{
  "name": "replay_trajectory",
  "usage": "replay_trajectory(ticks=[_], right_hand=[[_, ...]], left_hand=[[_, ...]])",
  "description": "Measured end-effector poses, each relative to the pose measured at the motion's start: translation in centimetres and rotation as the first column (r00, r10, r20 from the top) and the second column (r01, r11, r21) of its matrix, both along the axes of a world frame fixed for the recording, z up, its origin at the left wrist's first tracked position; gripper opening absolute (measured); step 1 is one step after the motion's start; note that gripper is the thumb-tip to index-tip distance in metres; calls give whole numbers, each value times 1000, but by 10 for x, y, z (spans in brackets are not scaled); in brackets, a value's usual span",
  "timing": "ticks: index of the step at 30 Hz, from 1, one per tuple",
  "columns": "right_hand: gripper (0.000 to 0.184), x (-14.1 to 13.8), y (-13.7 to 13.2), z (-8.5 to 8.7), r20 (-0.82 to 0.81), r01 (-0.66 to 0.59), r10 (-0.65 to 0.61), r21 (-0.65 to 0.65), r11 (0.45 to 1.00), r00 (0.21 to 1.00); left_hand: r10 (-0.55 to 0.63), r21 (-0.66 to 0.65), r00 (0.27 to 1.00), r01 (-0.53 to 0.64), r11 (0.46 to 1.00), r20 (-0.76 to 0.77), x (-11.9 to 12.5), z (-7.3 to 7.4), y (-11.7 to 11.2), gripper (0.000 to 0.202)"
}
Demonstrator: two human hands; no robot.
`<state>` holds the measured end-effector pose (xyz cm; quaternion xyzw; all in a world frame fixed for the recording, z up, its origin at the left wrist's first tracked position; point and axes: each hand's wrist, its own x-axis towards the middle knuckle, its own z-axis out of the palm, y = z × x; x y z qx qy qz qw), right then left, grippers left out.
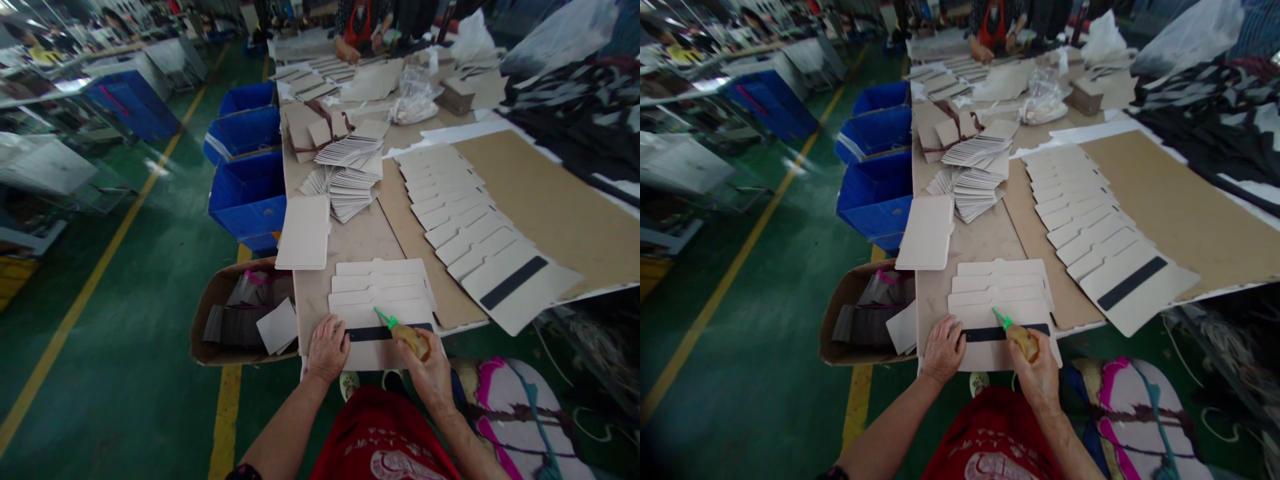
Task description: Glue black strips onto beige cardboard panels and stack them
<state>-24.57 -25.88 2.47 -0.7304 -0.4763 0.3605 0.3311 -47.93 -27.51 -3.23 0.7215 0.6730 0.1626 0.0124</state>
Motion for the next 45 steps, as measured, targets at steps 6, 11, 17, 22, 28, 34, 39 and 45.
replay_trajectory(ticks=[6,11,17,22,28,34,39,45], right_hand=[[62,35,4,6,157,143,-132,-65,987,979],[64,39,1,4,167,165,-157,-31,986,973],[62,36,-2,2,105,220,-217,-19,975,971],[60,42,-2,-3,208,209,-215,48,977,954],[56,15,-9,-4,150,46,-52,46,998,987],[57,6,-8,-1,128,49,-54,39,998,990],[55,-4,-9,-5,79,-6,4,24,1000,997],[50,-25,-11,-6,4,-63,63,12,998,998]], left_hand=[[-7,4,1000,7,1000,7,0,3,-1,27],[-11,17,1000,11,1000,14,1,2,-1,27],[-3,23,1000,3,1000,14,1,1,0,27],[3,4,1000,-3,1000,19,1,1,-1,27],[3,5,1000,-3,1000,22,1,2,-1,27],[9,22,1000,-9,1000,22,1,0,-1,27],[5,31,1000,-6,1000,29,2,-1,-1,27],[1,46,999,-3,999,46,1,-1,-1,25]])
